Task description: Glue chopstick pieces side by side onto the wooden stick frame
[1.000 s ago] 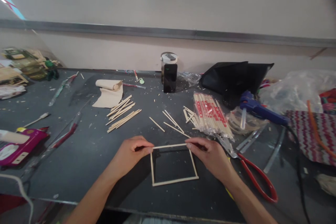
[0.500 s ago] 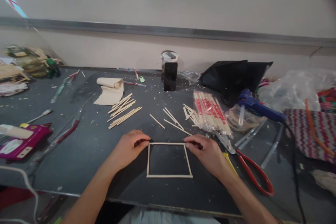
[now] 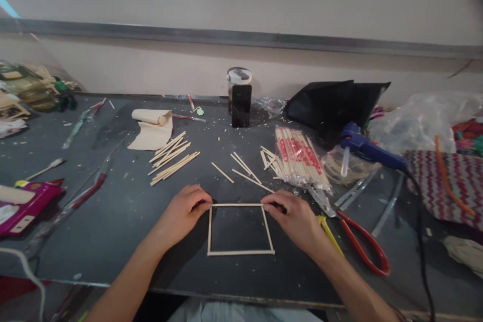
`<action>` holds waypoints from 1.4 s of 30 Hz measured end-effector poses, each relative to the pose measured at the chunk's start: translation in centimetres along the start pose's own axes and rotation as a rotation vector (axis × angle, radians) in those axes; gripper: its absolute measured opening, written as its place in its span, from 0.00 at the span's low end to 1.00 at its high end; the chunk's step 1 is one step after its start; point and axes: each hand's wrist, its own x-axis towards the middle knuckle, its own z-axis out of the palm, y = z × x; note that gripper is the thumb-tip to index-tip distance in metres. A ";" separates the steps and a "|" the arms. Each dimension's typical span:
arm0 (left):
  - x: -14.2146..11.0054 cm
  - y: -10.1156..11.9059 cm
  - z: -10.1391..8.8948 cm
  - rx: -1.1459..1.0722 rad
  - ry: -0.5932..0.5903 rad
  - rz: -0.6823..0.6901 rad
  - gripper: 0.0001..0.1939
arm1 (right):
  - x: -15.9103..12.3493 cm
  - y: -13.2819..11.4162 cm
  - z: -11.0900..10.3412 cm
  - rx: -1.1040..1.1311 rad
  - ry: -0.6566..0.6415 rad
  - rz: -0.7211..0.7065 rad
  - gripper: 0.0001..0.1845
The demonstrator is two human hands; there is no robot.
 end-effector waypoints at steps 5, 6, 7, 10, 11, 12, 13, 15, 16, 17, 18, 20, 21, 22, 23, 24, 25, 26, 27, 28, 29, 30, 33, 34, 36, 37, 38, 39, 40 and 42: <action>0.1 0.0 0.2 0.016 -0.001 0.009 0.09 | -0.1 0.1 0.2 -0.002 0.003 -0.006 0.10; 0.1 0.0 0.2 0.014 0.000 0.008 0.08 | -0.1 0.1 0.2 0.000 0.002 -0.004 0.10; 0.1 0.0 0.2 0.012 -0.002 0.007 0.08 | -0.1 0.1 0.2 0.002 0.003 -0.004 0.10; 0.1 0.1 0.1 -0.001 0.002 0.005 0.08 | -0.1 0.0 0.3 0.010 0.011 -0.001 0.10; 0.1 0.2 0.1 -0.005 0.006 0.003 0.08 | -0.1 0.0 0.3 0.012 0.014 -0.001 0.10; 0.1 0.3 0.1 -0.008 0.011 0.001 0.08 | 0.0 0.0 0.3 0.013 0.018 -0.002 0.11; 0.1 0.3 0.0 -0.009 0.013 -0.002 0.08 | 0.0 0.0 0.3 0.015 0.022 -0.003 0.11; 0.1 0.3 0.0 -0.010 0.015 -0.004 0.09 | 0.0 -0.1 0.3 0.019 0.026 -0.007 0.11; 0.1 0.3 0.1 -0.010 0.015 -0.004 0.09 | 0.1 -0.1 0.3 0.020 0.026 -0.009 0.11; 0.1 0.2 0.1 -0.010 0.016 -0.001 0.08 | 0.1 -0.1 0.3 0.020 0.024 -0.009 0.11; 0.1 0.1 0.1 -0.012 0.017 0.002 0.08 | 0.1 -0.1 0.3 0.018 0.023 -0.007 0.11; 0.1 0.0 0.2 -0.013 0.019 0.006 0.08 | 0.1 -0.1 0.3 0.013 0.021 -0.002 0.11; 0.1 0.0 0.2 -0.012 0.018 0.006 0.08 | 0.1 -0.2 0.3 0.010 0.023 -0.002 0.11; 0.1 0.0 0.2 -0.010 0.016 0.006 0.08 | 0.1 -0.2 0.3 0.009 0.025 -0.001 0.11; 0.1 0.0 0.2 -0.008 0.014 0.004 0.08 | 0.1 -0.2 0.3 0.007 0.027 -0.001 0.11; 0.1 0.0 0.2 -0.006 0.014 0.002 0.09 | 0.1 -0.2 0.3 0.006 0.028 -0.003 0.11; 0.1 0.0 0.2 -0.005 0.017 0.000 0.09 | 0.1 -0.2 0.3 0.004 0.029 -0.005 0.11; 0.1 0.1 0.2 -0.004 0.020 0.000 0.09 | 0.1 -0.2 0.3 0.002 0.029 -0.007 0.11; 0.1 0.1 0.2 -0.005 0.025 0.000 0.08 | 0.1 -0.2 0.3 -0.001 0.028 -0.008 0.11; 0.1 0.1 0.2 -0.007 0.028 -0.001 0.08 | 0.1 -0.2 0.3 -0.003 0.027 -0.008 0.11; 0.1 0.1 0.2 -0.010 0.030 -0.002 0.08 | 0.1 -0.2 0.3 -0.004 0.026 -0.007 0.11; 0.1 0.1 0.3 -0.014 0.029 -0.004 0.08 | 0.1 -0.2 0.3 -0.004 0.024 -0.004 0.11; 0.1 0.0 0.3 -0.022 0.030 -0.007 0.08 | 0.1 -0.1 0.3 0.001 0.019 0.008 0.11; 0.1 0.0 0.3 -0.022 0.031 -0.006 0.08 | 0.1 -0.1 0.3 0.003 0.017 0.011 0.11; 0.0 0.0 0.2 -0.019 0.031 -0.004 0.08 | 0.0 0.0 0.3 0.003 0.017 0.017 0.11; 0.0 0.1 0.2 -0.017 0.030 -0.002 0.08 | 0.0 0.0 0.4 -0.001 0.019 0.019 0.11; 0.0 0.1 0.2 -0.015 0.028 0.000 0.08 | 0.0 0.0 0.4 -0.007 0.020 0.019 0.11; 0.0 0.1 0.1 -0.011 0.029 0.002 0.08 | -0.1 0.1 0.4 -0.016 0.023 0.016 0.11; 0.0 0.1 0.2 -0.005 0.031 0.002 0.08 | -0.1 0.1 0.5 -0.024 0.026 0.010 0.11; -0.1 0.1 0.2 0.006 0.040 -0.009 0.08 | -0.1 0.2 0.5 -0.033 0.033 -0.002 0.10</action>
